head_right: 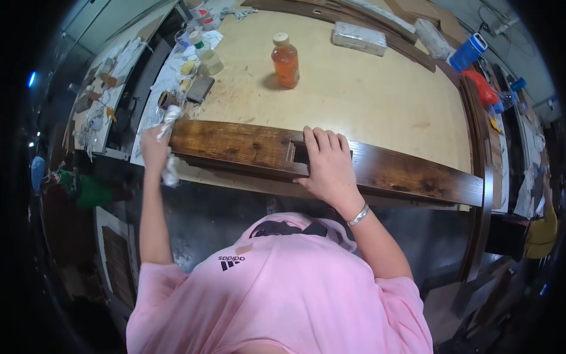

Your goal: The person applies a liquid from a bottle onto a cloth and wipes it onto a wooden furniture piece, then uses a small block to rub the surface.

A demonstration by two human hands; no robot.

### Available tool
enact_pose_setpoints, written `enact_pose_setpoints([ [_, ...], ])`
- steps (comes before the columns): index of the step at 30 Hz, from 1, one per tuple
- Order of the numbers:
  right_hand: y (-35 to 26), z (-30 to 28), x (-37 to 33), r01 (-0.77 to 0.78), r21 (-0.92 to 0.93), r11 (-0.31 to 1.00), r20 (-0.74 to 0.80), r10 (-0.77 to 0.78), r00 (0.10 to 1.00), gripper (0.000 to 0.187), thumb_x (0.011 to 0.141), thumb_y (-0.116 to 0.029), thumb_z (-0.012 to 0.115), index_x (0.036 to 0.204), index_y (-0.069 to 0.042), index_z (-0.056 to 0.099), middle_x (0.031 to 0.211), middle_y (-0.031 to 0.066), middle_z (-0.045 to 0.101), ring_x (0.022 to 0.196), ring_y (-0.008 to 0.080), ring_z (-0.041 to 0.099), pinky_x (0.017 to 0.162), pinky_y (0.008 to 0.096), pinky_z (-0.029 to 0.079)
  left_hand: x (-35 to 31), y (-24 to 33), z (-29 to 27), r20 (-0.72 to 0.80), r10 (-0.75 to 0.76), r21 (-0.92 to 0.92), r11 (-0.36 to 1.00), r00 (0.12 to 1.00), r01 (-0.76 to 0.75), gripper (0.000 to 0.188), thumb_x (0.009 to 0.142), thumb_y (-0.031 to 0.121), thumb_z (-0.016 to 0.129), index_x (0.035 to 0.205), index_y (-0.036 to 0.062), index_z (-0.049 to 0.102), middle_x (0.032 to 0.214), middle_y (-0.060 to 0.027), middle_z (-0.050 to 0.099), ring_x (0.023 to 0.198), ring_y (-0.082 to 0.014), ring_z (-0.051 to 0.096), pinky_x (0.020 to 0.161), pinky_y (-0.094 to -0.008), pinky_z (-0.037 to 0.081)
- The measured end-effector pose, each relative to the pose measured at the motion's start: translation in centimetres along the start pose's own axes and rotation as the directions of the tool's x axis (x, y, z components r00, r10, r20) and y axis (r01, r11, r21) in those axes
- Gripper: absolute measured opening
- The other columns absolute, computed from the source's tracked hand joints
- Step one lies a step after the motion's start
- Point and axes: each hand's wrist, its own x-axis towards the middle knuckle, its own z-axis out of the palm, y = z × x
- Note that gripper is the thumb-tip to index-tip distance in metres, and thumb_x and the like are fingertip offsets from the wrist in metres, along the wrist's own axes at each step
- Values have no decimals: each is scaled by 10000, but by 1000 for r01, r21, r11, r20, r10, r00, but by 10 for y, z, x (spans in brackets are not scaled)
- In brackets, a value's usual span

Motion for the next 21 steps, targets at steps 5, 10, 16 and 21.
enact_pose_setpoints([
  [5,6,2,-1,-48,-34,998,26,49,998,981,590,-325,895,1388,5,427,1273,149,510,1225,306,468,1082,430,336,-34,148,8,-41,297,-364,885,954,-291,203,777,106,670,969,43,655,958,-148,603,910,-330,573,807,-444,442],
  [10,1,0,1,-54,-64,996,29,56,998,970,592,-320,895,1386,-1,439,1287,150,503,1219,317,468,1073,428,343,-54,86,28,-126,420,-156,886,899,-436,277,772,117,680,1043,149,727,1028,-65,637,979,-261,582,870,-412,445],
  [16,-2,2,4,-75,-92,993,42,79,996,971,589,-326,896,1386,-14,438,1272,142,505,1211,317,470,1073,431,344,-30,13,-4,-58,-197,-351,922,979,164,192,771,66,687,961,65,717,959,-139,619,928,-332,590,815,-423,473],
  [21,-3,3,3,-64,-94,994,31,67,997,975,583,-319,900,1390,-27,435,1271,145,505,1207,318,471,1073,433,344,-40,15,-9,-100,171,-132,974,980,-184,203,760,17,651,926,90,742,943,-117,615,887,-315,593,777,-426,471],
])
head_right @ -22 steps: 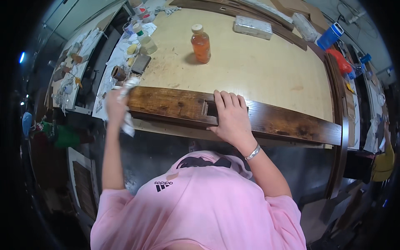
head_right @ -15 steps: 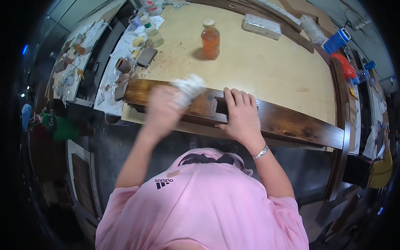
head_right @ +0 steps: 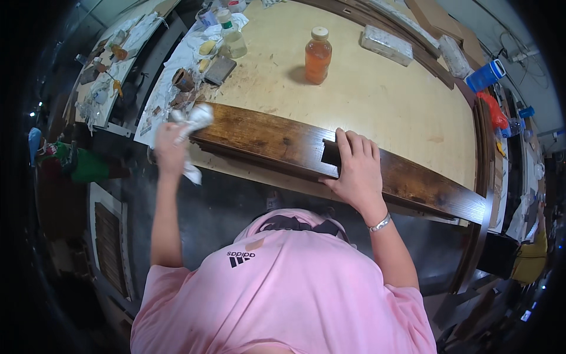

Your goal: The person applies a liquid from a bottle onto a cloth and wipes it onto a wooden furniture piece, then uses a small block to rub the surface.

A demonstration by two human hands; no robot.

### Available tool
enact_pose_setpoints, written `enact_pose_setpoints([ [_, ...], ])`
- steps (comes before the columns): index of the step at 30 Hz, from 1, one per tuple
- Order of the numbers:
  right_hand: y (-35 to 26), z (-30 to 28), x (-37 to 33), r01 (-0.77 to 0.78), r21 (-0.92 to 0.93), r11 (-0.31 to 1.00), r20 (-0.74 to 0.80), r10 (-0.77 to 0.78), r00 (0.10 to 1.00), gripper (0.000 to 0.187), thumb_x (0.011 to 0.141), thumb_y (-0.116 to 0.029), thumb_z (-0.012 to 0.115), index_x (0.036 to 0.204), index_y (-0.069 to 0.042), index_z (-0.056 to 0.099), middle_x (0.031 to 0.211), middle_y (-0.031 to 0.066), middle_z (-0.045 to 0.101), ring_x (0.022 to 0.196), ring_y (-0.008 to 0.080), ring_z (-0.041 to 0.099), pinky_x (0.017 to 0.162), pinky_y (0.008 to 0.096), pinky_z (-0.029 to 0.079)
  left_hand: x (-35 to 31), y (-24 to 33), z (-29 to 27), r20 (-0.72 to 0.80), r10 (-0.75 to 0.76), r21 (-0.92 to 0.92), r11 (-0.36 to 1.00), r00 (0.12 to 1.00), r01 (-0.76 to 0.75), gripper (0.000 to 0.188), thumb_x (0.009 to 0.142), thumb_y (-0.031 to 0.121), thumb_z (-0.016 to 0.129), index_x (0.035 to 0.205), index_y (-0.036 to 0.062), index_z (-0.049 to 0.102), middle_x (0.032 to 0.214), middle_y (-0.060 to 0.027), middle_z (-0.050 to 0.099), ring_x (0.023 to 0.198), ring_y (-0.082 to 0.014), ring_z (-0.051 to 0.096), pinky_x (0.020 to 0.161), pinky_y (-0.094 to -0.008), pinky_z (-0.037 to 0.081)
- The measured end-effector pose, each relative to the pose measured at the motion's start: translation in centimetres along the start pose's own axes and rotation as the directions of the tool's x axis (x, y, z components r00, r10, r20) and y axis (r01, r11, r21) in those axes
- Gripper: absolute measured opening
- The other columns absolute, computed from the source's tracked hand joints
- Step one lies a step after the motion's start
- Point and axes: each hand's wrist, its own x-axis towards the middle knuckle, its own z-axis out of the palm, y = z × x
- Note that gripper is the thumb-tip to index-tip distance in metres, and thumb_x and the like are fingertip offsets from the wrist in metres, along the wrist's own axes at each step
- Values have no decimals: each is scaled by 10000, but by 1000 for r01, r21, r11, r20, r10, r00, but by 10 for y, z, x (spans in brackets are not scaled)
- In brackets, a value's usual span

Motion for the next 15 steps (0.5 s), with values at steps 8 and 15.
enact_pose_setpoints([
  [8,-1,-2,3,-21,7,1000,7,21,1000,945,615,-309,885,1398,-28,436,1279,161,505,1220,322,467,1077,436,336,11,52,-7,320,-366,-830,337,874,445,203,974,123,603,1103,-23,660,971,-41,671,881,-113,629,750,-254,487],
  [15,-45,-15,61,100,775,624,-151,30,988,667,807,-201,769,1357,28,470,1225,182,563,1153,285,564,1012,377,446,30,136,33,564,22,-778,-322,826,540,332,1037,251,496,1243,-2,555,1127,-83,661,989,-156,659,841,-316,538],
])
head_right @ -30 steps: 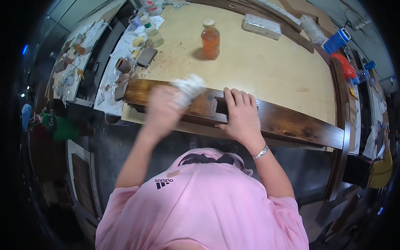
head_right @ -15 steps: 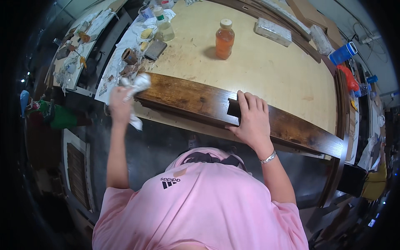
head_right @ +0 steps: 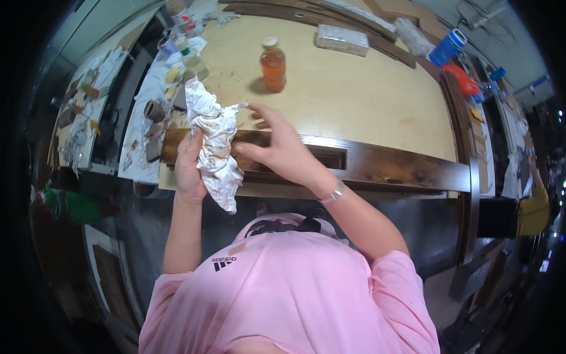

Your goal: The person applies a liquid from a bottle onto a cloth and wipes it onto a wooden furniture piece, then uses a small block to rub the surface.

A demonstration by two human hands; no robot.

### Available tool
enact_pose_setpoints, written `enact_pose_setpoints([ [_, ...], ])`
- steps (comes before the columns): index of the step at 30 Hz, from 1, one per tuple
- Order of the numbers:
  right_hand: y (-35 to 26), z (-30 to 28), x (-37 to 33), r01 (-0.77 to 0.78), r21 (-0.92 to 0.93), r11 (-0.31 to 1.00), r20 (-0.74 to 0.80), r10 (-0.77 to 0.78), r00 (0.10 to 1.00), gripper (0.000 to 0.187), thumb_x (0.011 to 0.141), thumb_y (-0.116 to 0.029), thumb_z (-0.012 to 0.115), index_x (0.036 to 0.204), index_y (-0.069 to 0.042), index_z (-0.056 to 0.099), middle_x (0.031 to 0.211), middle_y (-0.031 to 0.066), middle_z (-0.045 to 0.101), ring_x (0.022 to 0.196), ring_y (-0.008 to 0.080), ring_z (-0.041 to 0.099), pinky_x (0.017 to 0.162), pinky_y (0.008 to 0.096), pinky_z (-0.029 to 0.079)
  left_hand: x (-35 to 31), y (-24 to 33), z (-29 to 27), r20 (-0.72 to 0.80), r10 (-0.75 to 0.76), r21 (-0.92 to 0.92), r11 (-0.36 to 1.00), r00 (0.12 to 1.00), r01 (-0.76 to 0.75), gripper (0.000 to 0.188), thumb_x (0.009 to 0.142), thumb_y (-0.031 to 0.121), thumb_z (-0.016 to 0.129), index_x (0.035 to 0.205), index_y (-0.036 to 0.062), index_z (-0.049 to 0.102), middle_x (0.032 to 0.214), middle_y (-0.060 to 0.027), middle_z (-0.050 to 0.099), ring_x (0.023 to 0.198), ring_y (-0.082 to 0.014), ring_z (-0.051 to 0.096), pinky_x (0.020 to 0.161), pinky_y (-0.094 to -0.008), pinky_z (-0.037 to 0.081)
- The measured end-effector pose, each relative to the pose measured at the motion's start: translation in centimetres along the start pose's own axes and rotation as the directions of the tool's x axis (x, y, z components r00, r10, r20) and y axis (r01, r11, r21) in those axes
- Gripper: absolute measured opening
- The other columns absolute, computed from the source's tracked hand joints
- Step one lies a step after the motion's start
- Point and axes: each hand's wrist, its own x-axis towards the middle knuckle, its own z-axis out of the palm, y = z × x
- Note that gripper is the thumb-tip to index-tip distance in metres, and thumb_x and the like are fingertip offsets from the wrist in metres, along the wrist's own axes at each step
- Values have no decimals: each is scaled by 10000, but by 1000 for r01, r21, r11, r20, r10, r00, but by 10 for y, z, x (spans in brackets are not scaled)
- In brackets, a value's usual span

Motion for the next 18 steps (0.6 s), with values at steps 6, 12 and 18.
enact_pose_setpoints([
  [6,23,-15,20,-296,644,705,191,227,955,109,883,-32,667,983,-4,633,895,6,668,836,102,641,790,264,519,12,-5,27,-55,80,161,984,995,-70,342,1002,160,558,1283,-33,541,1175,-104,656,1027,-183,648,967,-353,481],
  [12,36,-51,27,-240,651,720,104,228,968,95,902,-66,627,996,-54,627,925,8,655,848,95,619,779,264,504,12,-10,39,-90,177,396,909,980,-128,268,889,-36,615,1149,-77,666,1094,-81,698,1015,-126,628,942,-273,453],
  [18,39,-47,31,-159,429,889,169,94,981,346,844,-78,618,1184,-15,606,980,31,652,894,93,597,768,246,480,29,1,67,-154,343,432,867,927,-248,170,865,-25,613,1012,-63,689,960,-65,698,881,-107,618,845,-245,460],
])
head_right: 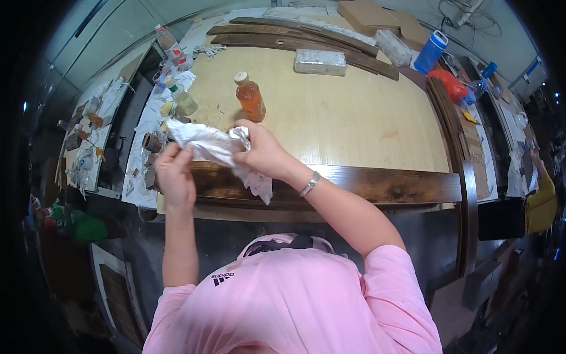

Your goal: The person applies a liquid from a bottle onto a cloth and wipes it onto a wooden furniture piece, then uses a small block to rub the surface.

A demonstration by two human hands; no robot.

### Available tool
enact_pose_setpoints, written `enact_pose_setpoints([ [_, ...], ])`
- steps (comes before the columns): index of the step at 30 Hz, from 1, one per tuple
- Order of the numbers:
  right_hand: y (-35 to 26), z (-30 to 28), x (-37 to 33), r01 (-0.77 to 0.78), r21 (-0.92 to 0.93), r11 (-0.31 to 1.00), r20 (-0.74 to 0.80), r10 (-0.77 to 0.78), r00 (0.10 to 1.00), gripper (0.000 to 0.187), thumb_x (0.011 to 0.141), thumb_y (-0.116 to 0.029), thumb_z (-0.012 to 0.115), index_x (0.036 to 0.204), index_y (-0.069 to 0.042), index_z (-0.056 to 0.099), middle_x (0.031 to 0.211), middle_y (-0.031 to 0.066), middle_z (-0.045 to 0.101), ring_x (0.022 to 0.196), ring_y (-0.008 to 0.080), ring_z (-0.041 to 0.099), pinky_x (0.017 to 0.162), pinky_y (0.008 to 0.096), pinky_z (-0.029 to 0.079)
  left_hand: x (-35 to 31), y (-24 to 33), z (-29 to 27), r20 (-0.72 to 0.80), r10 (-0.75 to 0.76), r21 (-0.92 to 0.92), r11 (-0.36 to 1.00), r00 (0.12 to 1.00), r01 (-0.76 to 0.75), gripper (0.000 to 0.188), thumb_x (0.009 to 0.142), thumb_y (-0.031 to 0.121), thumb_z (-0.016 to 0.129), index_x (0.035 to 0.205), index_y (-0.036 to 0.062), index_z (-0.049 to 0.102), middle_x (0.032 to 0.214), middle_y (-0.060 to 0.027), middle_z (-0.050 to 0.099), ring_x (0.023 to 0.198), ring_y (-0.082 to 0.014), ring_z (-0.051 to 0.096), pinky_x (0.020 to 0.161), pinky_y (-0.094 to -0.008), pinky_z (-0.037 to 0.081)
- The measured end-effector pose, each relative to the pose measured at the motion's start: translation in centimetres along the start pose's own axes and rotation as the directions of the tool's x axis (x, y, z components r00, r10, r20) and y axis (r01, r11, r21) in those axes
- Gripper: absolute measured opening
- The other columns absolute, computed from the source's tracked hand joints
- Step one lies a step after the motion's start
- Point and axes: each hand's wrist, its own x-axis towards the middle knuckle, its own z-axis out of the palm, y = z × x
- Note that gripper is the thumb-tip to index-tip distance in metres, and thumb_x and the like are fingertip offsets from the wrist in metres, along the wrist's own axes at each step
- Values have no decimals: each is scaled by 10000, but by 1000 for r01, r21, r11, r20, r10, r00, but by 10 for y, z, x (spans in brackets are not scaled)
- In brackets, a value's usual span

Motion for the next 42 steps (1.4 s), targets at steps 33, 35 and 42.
enact_pose_setpoints([
  [33,-2,-38,78,-260,170,950,295,203,934,57,899,-91,630,899,-34,622,807,-21,603,791,74,564,758,246,460,54,-10,-10,225,309,659,650,924,-378,614,865,59,695,1404,3,405,1399,-158,490,1285,-253,477,1088,-407,351],
  [35,-1,-25,82,-348,517,782,396,141,907,73,894,-97,627,936,-42,604,822,-13,606,811,82,585,769,256,475,49,-31,-5,300,197,649,674,933,-351,580,864,39,699,1382,-8,443,1350,-149,545,1219,-233,538,1041,-376,407],
  [42,11,-40,104,-350,269,897,139,323,936,297,856,-139,683,1114,-30,582,1126,113,656,1068,189,624,953,326,482,18,-62,-29,126,-231,-16,972,965,234,338,908,13,633,1234,-65,587,1145,-109,677,1010,-169,656,890,-305,522],
])
